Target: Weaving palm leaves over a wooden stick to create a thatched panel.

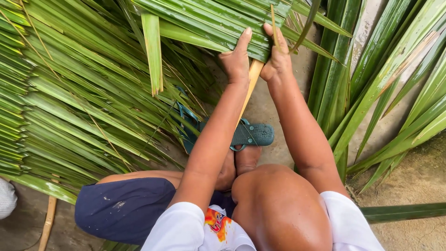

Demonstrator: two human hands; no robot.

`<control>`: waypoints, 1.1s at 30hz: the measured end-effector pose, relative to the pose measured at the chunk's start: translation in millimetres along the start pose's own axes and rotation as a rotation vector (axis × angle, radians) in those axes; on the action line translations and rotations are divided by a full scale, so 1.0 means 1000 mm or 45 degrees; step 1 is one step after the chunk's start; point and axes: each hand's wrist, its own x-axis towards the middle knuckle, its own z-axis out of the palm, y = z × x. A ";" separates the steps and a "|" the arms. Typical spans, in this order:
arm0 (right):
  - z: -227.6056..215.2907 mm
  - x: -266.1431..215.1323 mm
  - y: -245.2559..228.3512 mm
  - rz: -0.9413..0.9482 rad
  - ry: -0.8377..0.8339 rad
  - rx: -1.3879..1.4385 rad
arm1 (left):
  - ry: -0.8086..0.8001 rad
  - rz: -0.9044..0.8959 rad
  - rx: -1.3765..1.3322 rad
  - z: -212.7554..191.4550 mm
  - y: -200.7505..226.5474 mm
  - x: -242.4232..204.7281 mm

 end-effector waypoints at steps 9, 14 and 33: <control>0.005 -0.005 0.004 -0.103 0.323 -0.016 | 0.008 0.158 0.022 0.005 -0.009 -0.010; 0.030 -0.021 -0.016 0.012 0.039 0.124 | -0.167 0.669 0.351 0.014 0.060 -0.041; -0.018 0.009 0.017 0.016 -0.100 0.082 | 0.124 0.087 0.266 -0.015 -0.019 0.022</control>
